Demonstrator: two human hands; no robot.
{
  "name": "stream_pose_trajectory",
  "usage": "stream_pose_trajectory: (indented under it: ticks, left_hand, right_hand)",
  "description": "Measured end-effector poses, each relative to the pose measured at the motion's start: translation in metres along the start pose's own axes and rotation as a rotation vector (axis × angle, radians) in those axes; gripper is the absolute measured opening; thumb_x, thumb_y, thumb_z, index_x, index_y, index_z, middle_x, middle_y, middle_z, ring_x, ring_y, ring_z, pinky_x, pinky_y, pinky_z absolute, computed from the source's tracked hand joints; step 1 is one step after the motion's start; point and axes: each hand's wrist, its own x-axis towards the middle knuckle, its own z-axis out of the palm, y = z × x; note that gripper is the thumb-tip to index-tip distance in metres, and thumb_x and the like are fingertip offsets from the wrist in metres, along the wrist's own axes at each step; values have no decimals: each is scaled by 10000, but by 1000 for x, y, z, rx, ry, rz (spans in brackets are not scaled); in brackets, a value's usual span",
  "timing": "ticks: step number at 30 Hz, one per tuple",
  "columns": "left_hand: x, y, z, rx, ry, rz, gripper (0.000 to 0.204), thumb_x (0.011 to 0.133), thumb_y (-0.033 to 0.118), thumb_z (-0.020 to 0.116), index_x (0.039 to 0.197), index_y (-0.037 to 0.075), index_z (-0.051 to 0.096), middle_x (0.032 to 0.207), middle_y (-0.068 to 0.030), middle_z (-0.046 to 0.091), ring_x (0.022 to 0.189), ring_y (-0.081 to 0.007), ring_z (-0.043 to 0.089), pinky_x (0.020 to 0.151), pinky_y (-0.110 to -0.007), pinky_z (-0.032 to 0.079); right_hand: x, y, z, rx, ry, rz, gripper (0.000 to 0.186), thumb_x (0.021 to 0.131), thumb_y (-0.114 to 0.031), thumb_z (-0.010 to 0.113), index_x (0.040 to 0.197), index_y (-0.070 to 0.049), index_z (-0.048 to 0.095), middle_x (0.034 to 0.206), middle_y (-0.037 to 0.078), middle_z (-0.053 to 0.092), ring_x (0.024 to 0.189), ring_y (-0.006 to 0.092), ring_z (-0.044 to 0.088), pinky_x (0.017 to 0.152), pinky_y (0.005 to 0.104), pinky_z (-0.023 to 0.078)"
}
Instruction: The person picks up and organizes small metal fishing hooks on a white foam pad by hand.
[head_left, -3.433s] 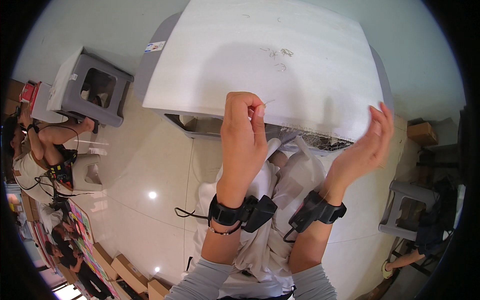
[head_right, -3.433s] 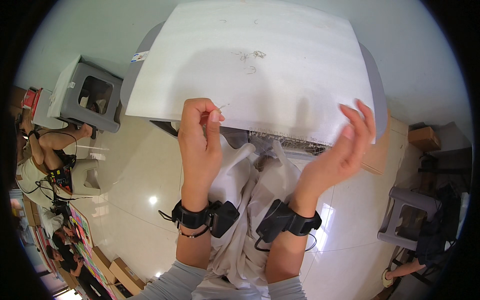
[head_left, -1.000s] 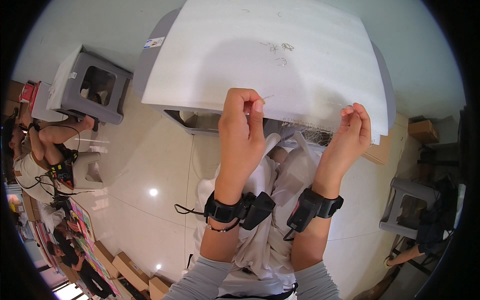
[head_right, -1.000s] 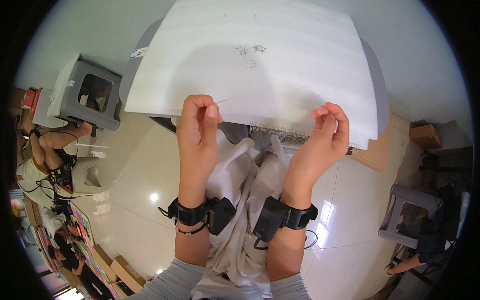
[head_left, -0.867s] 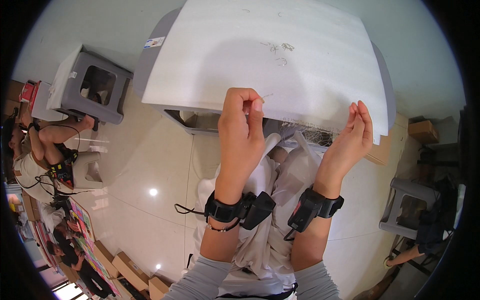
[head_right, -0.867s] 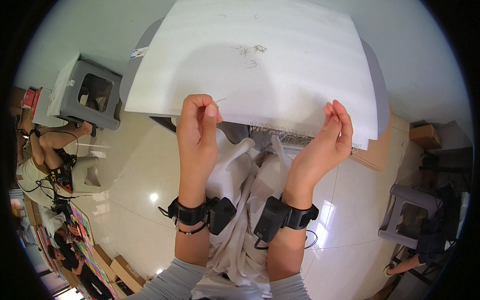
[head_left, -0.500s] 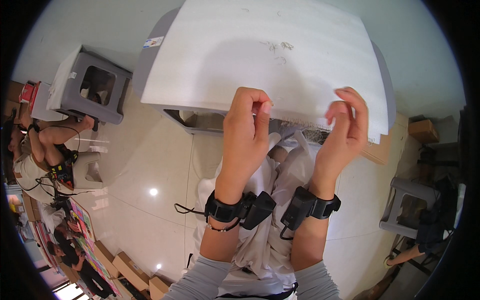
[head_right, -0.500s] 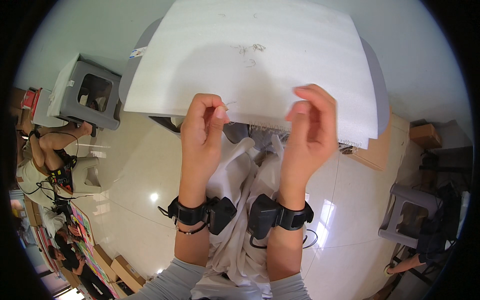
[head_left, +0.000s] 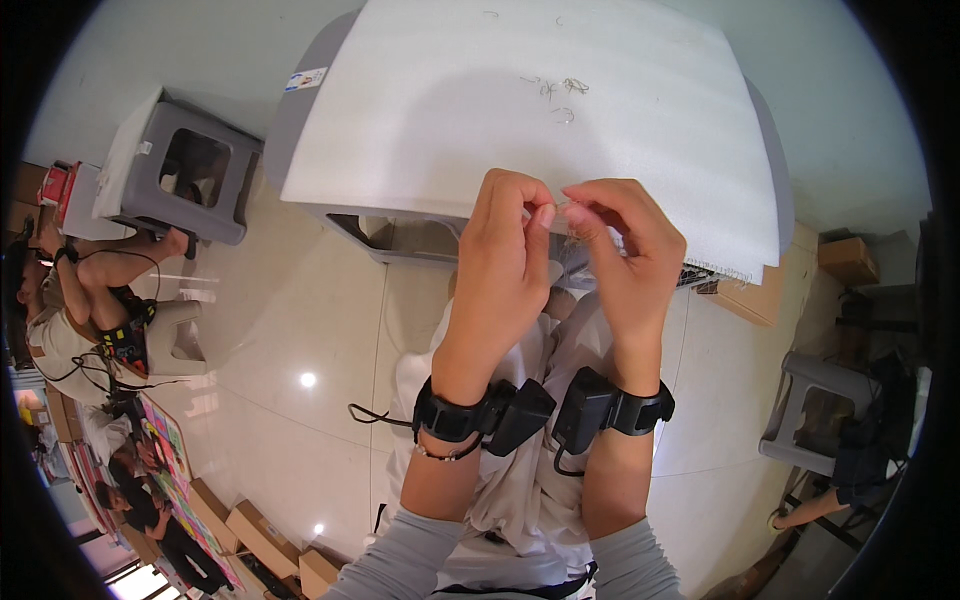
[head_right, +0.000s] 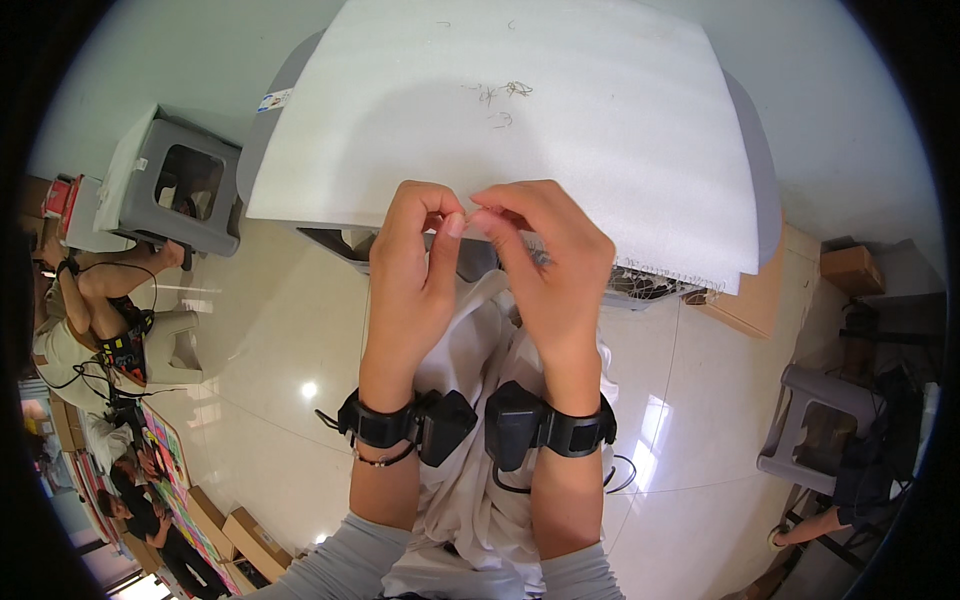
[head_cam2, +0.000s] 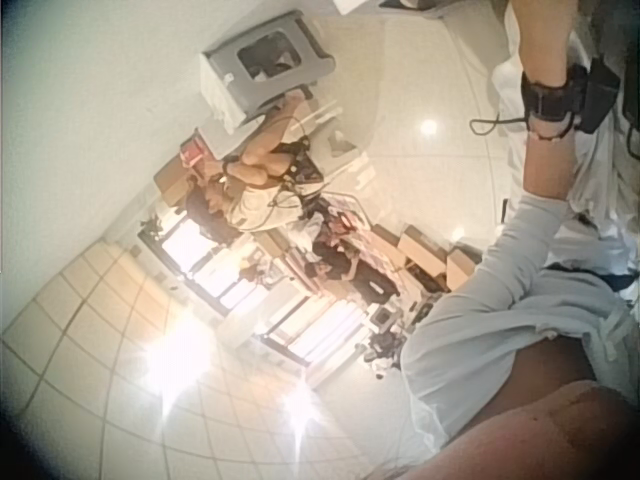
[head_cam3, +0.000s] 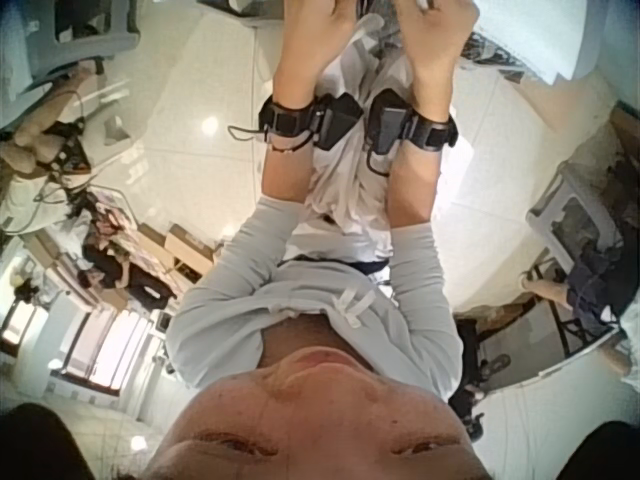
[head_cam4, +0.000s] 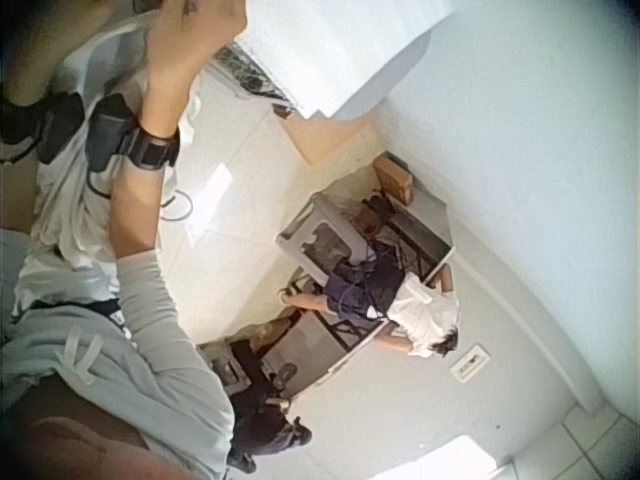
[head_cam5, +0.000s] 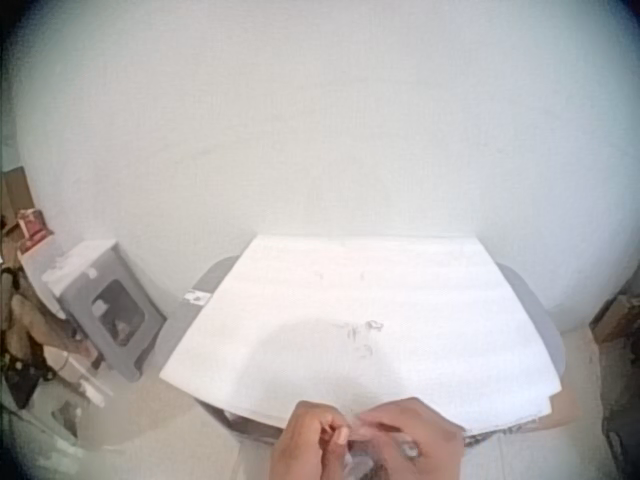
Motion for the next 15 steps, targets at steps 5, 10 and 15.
stream_pose_trajectory:
  ticks: [5,10,15]
  left_hand:
    - [0,-2,0,27,8,-1,44,911,47,485,909,4,477,816,-83,510,716,-183,511,706,-280,442]
    - [-1,-2,0,32,16,-13,44,911,48,484,903,6,476,809,-87,509,704,-184,510,697,-283,441]
    - [-2,-2,0,52,9,-11,35,911,43,478,904,9,471,810,-87,508,702,-190,504,695,-285,440]
  right_hand:
    - [-2,0,-6,40,159,88,66,804,19,644,863,7,617,775,30,610,683,101,564,644,209,465]
    - [-2,1,-6,55,248,150,40,838,0,626,854,-16,593,758,10,585,680,75,529,646,190,435]
    - [-2,1,-6,53,385,85,20,860,-6,597,859,-16,579,758,17,583,671,78,530,622,192,430]
